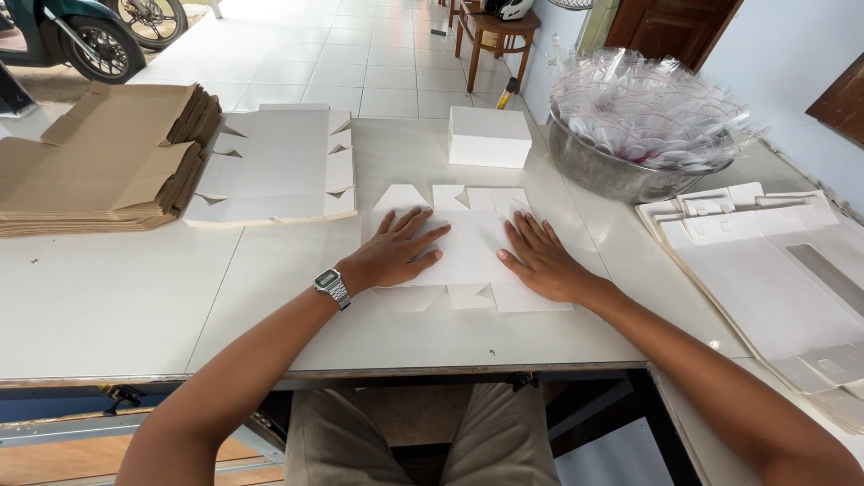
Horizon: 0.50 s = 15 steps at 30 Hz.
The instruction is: The person assembles a white cardboard box by folding its sides and securing the tabs. They then place the finished box on the table and begin folding another flat cardboard sheet.
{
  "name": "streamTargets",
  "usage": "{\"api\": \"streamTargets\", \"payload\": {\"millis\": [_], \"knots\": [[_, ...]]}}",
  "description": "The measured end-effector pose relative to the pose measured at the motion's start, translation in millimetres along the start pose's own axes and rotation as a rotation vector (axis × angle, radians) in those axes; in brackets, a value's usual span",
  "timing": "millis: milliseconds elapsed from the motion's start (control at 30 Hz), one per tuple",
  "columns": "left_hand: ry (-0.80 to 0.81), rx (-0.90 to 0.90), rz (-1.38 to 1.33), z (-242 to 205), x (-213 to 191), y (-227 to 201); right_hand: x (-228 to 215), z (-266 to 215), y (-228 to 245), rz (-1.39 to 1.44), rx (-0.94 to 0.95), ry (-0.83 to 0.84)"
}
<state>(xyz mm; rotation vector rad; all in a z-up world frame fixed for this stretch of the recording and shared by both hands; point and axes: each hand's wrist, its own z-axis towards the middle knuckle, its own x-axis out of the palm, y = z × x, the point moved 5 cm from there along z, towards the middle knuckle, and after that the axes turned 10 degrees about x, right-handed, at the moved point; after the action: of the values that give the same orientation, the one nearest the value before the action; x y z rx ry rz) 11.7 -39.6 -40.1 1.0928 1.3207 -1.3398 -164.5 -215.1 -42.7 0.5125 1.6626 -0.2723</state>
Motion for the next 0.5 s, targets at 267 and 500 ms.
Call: {"api": "streamTargets", "payload": {"millis": [267,500], "knots": [[0.033,-0.013,-0.007,-1.0,3.9,2.5,-3.8,47.3,-20.5,0.031,0.028,0.054],[-0.006,-0.046,0.017,2.8,10.4,5.0,-7.2,36.0,-13.9,0.005,0.070,0.058]]}}
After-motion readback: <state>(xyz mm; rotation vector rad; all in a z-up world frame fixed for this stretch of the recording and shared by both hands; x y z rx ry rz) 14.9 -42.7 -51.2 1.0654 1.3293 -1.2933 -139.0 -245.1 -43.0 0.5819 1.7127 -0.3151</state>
